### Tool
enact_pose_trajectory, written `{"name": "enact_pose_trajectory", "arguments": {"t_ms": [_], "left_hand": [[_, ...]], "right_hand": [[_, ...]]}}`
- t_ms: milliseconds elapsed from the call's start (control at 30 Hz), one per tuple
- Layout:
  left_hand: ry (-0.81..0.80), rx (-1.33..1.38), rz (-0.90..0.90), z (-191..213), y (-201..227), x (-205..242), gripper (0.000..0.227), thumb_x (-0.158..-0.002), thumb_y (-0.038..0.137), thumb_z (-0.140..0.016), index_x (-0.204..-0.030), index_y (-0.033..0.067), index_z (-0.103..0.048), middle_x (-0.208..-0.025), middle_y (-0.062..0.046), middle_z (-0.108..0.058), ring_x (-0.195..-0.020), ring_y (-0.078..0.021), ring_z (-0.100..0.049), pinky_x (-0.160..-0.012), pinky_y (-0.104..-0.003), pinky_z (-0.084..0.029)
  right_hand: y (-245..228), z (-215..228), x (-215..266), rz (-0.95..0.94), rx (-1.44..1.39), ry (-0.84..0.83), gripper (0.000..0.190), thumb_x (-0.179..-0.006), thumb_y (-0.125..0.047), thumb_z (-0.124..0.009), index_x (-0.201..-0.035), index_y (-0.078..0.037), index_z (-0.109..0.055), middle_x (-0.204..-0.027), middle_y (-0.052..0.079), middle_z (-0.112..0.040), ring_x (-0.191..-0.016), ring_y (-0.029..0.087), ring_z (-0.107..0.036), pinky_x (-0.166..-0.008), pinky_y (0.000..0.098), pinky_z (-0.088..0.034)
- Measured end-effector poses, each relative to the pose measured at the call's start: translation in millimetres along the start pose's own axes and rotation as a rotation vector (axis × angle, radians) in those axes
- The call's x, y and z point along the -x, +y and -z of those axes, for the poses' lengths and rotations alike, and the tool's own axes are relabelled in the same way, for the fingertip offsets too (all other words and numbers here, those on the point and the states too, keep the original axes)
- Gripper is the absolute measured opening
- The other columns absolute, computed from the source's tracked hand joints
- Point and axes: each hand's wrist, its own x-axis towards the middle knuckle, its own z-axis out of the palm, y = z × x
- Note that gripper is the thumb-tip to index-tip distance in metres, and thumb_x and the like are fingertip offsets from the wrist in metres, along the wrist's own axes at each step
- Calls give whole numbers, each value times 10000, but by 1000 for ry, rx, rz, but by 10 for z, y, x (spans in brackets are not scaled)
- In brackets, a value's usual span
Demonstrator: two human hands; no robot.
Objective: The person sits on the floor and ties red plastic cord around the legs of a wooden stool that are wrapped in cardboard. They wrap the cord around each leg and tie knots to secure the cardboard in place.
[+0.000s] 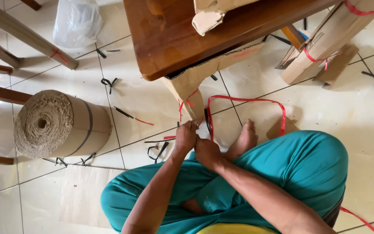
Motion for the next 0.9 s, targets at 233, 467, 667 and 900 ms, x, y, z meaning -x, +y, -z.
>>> {"name": "enact_pose_trajectory", "arguments": {"t_ms": [233, 467, 667, 900], "left_hand": [[-11, 428, 97, 198, 259, 388, 406, -1019, 444, -545, -864, 129, -749, -848, -146, -726, -835, -310, -698, -811, -456, -575], [48, 1067, 308, -12, 213, 464, 391, -1077, 316, -508, -867, 43, -692, -934, -158, -763, -649, -171, -696, -601, -263, -573], [45, 790, 201, -121, -48, 311, 355, -1031, 348, -584, -858, 110, -783, -712, -21, -513, -567, -118, -484, -514, -252, -452], [253, -51, -450, -454, -253, 320, 257, -889, 210, -542, -751, 52, -690, -693, -159, -603, -754, -376, -631, -661, -434, -552]], "right_hand": [[-29, 99, 86, -47, 125, -176, 441, -949, -92, -396, -1306, 9, -634, -794, 228, -721, -829, 449, -754, -703, 635, -582], [-215, 417, 268, -43, 116, -191, 372, -971, -115, -391, -1213, -45, -664, -888, 246, -752, -925, 484, -741, -800, 607, -573], [-444, 985, 325, -218, -86, -59, 355, -870, -200, -525, -1110, -62, -749, -1064, 279, -731, -1115, 469, -676, -981, 582, -523], [-411, 762, -47, -139, -115, 86, 345, -956, -327, -572, -1185, -149, -758, -1072, 185, -759, -1077, 396, -704, -941, 518, -565]]}}
